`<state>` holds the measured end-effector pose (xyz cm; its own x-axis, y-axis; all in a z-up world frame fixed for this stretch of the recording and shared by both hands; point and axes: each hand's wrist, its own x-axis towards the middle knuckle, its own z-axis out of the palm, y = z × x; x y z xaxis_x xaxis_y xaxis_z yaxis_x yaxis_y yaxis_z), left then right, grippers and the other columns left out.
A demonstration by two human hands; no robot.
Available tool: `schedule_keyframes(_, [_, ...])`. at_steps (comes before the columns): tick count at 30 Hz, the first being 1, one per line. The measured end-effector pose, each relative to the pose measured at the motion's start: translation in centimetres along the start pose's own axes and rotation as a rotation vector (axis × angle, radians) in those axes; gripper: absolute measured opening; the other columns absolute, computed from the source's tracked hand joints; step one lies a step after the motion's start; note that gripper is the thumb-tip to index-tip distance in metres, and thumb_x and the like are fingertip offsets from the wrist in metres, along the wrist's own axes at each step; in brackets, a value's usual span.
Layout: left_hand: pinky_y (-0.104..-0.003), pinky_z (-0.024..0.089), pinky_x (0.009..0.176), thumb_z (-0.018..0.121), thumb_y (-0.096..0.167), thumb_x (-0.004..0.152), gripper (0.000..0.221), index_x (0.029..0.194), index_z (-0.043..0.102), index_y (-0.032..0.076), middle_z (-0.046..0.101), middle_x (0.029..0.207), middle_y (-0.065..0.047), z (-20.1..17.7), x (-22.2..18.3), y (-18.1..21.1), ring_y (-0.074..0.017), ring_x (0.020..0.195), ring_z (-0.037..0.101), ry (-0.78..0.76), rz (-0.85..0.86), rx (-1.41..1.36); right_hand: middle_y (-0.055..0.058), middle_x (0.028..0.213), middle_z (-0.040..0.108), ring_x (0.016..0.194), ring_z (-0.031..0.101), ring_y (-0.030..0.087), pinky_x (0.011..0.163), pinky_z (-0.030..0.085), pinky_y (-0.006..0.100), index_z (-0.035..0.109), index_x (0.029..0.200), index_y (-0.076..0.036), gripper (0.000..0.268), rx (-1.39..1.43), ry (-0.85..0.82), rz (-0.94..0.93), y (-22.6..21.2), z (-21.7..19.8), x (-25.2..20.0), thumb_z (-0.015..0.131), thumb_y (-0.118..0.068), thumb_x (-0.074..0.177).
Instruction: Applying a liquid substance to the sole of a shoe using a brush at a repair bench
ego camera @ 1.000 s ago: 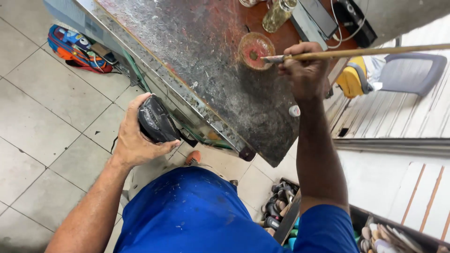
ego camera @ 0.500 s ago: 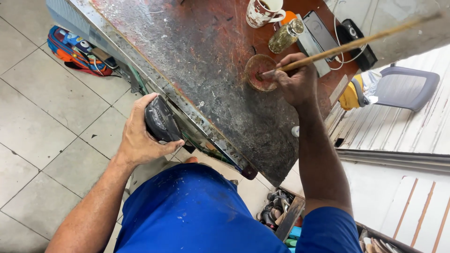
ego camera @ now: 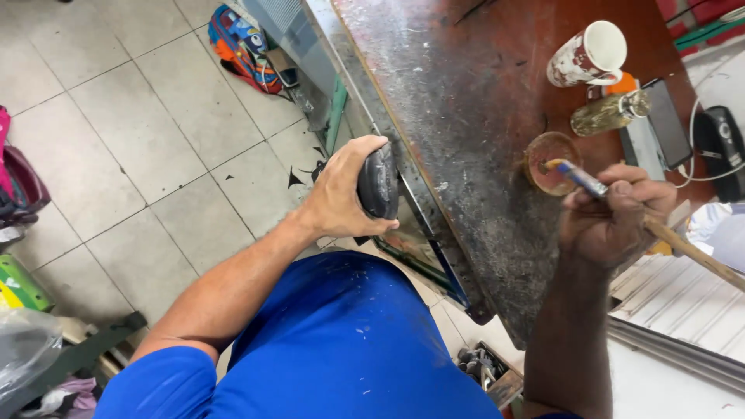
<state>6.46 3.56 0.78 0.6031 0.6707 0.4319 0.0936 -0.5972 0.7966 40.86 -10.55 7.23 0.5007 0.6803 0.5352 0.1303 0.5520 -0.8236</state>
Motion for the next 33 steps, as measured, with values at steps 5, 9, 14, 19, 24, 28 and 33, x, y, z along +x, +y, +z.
schedule_keyframes(5, [-0.056, 0.043, 0.114, 0.095, 0.048, 0.058, 0.111, 0.147, 0.045, 0.006, 0.056, 0.141, -0.02, -0.3, -0.2, 0.4, -0.0413, 0.131, 0.058, 0.058, 0.052, -0.001, 0.038, 0.11, 0.062, 0.071, 0.073, 0.037, 0.061, 0.067, 0.04, 0.059, 0.101, 0.002, 0.017, 0.357, -0.257, 0.204, 0.4, 8.6, -2.5, 0.059, -0.014, 0.098])
schedule_keyframes(9, [-0.06, 0.041, 0.11, 0.096, 0.05, 0.048, 0.114, 0.146, 0.051, 0.01, 0.058, 0.139, -0.018, -0.8, -0.6, 0.9, -0.0418, 0.127, 0.061, 0.074, 0.037, 0.034, 0.045, 0.106, 0.06, 0.074, 0.077, 0.043, 0.06, 0.068, 0.041, 0.051, 0.098, 0.008, 0.027, 0.453, -0.309, 0.335, 0.1, 14.4, -3.6, 0.071, 0.013, 0.079])
schedule_keyframes(14, [-0.064, 0.038, 0.11, 0.094, 0.05, 0.05, 0.113, 0.146, 0.051, 0.011, 0.057, 0.142, -0.016, -2.1, -1.1, 1.7, -0.0412, 0.13, 0.059, 0.06, 0.049, 0.096, 0.038, 0.101, 0.062, 0.073, 0.077, 0.037, 0.063, 0.068, 0.037, 0.049, 0.099, 0.01, 0.025, 0.25, -0.323, 0.3, -0.2, 16.4, -3.8, 0.07, 0.01, 0.086])
schedule_keyframes(19, [-0.068, 0.037, 0.109, 0.094, 0.046, 0.052, 0.111, 0.147, 0.051, 0.01, 0.056, 0.142, -0.016, -3.0, -1.5, 2.2, -0.0434, 0.129, 0.058, 0.063, 0.068, 0.152, 0.031, 0.1, 0.065, 0.08, 0.078, 0.032, 0.066, 0.067, 0.031, 0.052, 0.096, 0.005, 0.021, 0.207, -0.4, 0.255, -1.5, 17.7, -3.3, 0.073, 0.004, 0.089])
schedule_keyframes(24, [-0.069, 0.036, 0.109, 0.094, 0.043, 0.051, 0.11, 0.147, 0.051, 0.01, 0.056, 0.142, -0.016, -3.6, -1.6, 2.5, -0.044, 0.128, 0.058, 0.057, 0.092, 0.227, 0.031, 0.096, 0.065, 0.08, 0.076, 0.031, 0.062, 0.065, 0.032, 0.054, 0.091, 0.005, 0.023, 0.162, -0.429, 0.216, -1.2, 18.0, -3.2, 0.076, 0.0, 0.088])
schedule_keyframes(28, [-0.068, 0.036, 0.109, 0.093, 0.044, 0.051, 0.11, 0.148, 0.051, 0.011, 0.056, 0.142, -0.016, -3.7, -1.6, 2.5, -0.0435, 0.128, 0.057, 0.049, 0.098, 0.252, 0.028, 0.095, 0.066, 0.081, 0.076, 0.029, 0.064, 0.067, 0.03, 0.056, 0.092, 0.002, 0.022, 0.182, -0.408, 0.204, -1.1, 18.1, -2.8, 0.077, -0.001, 0.088])
schedule_keyframes(33, [-0.066, 0.04, 0.107, 0.093, 0.042, 0.05, 0.109, 0.146, 0.052, 0.01, 0.057, 0.139, -0.017, -3.9, -1.4, 2.8, -0.0441, 0.124, 0.059, 0.041, 0.087, 0.278, 0.03, 0.094, 0.065, 0.083, 0.076, 0.03, 0.063, 0.066, 0.031, 0.053, 0.092, 0.004, 0.022, 0.155, -0.427, 0.203, -1.5, 18.0, -3.0, 0.075, -0.002, 0.091])
